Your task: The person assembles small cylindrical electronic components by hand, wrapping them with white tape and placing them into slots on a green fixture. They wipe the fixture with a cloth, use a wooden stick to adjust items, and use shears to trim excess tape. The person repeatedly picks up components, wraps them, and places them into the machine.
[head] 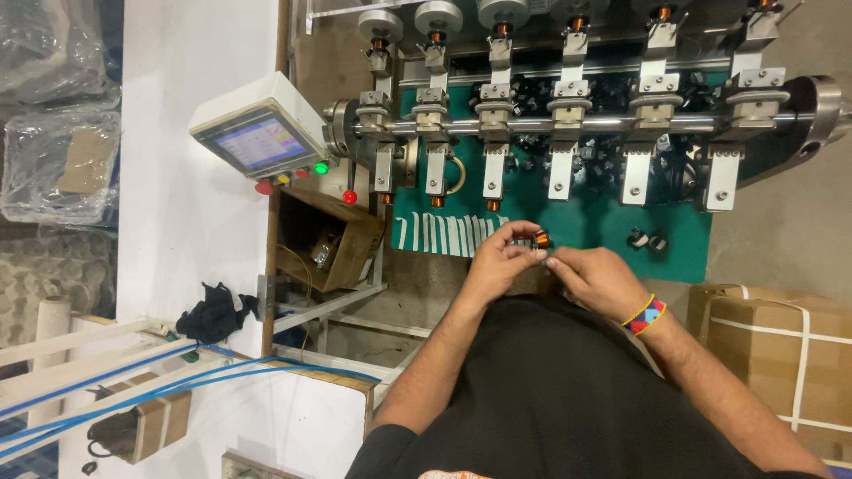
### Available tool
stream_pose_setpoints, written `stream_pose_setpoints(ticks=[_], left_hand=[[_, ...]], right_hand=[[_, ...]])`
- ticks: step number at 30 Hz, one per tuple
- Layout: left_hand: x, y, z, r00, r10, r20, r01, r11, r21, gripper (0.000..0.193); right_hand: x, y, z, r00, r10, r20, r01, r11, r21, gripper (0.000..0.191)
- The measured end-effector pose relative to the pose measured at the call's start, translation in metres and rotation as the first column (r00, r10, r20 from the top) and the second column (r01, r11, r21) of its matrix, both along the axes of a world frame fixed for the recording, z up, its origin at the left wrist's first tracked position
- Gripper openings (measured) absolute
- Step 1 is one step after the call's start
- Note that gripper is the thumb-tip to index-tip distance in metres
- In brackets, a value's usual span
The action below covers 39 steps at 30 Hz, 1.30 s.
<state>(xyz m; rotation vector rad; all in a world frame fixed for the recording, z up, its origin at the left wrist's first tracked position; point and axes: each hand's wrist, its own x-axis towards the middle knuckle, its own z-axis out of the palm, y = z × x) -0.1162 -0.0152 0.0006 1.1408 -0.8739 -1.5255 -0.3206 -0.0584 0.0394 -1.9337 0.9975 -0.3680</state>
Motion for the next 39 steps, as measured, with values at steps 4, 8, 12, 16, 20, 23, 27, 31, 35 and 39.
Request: stream_pose_setpoints(ticks=[4,8,12,16,20,23,27,31,35,39], left_hand=[[-0.006,0.006,-0.019,0.957,0.089,-0.275,-0.056,0.991,0.125,0.042],[0.016,0.009,-0.037,0.938,0.208,-0.277,-0.173,0.974,0.147,0.041],[0.066,0.017,-0.047,0.955,0.254,-0.152,-0.246,0.967,0.071,0.045],[0.112,0.035,-0.049,0.99,0.14,-0.021,-0.138,0.988,0.069,0.046],[0.132,0.054,-0.053,0.998,0.063,-0.008,-0.062,0.994,0.091,0.045],[0.143,0.058,-0.054,1.0,0.014,0.003,-0.014,0.995,0.097,0.045],[0.153,0.051,-0.049,0.947,-0.101,0.305,0.076,0.993,0.091,0.046],[0.148,0.028,-0.03,0.87,-0.099,0.484,0.197,0.968,-0.155,0.045],[0.126,0.005,-0.002,0.829,-0.174,0.531,0.352,0.901,-0.255,0.054],[0.108,-0.003,0.018,0.72,-0.153,0.677,0.534,0.745,-0.399,0.047]], right_hand=[[0.025,0.024,-0.004,0.999,-0.028,0.033,0.021,0.979,0.201,0.026],[0.045,0.027,-0.04,0.998,0.059,0.008,-0.059,0.958,0.282,0.032],[0.058,0.0,-0.1,0.978,0.025,-0.206,0.045,0.944,0.327,0.041],[0.084,-0.029,-0.151,0.931,-0.24,-0.275,0.27,0.96,0.078,0.045],[0.117,-0.03,-0.166,0.9,-0.384,-0.208,0.365,0.923,-0.126,0.023],[0.131,-0.017,-0.158,0.875,-0.436,-0.209,0.352,0.871,-0.341,0.013],[0.137,0.029,-0.108,0.893,-0.435,-0.117,0.369,0.856,-0.362,0.012],[0.141,0.054,-0.056,0.895,-0.412,0.172,0.398,0.911,0.111,0.014],[0.13,0.042,-0.029,0.875,-0.396,0.277,0.407,0.913,0.02,0.02],[0.11,0.047,-0.019,0.86,-0.455,0.232,0.475,0.88,-0.034,0.029]])
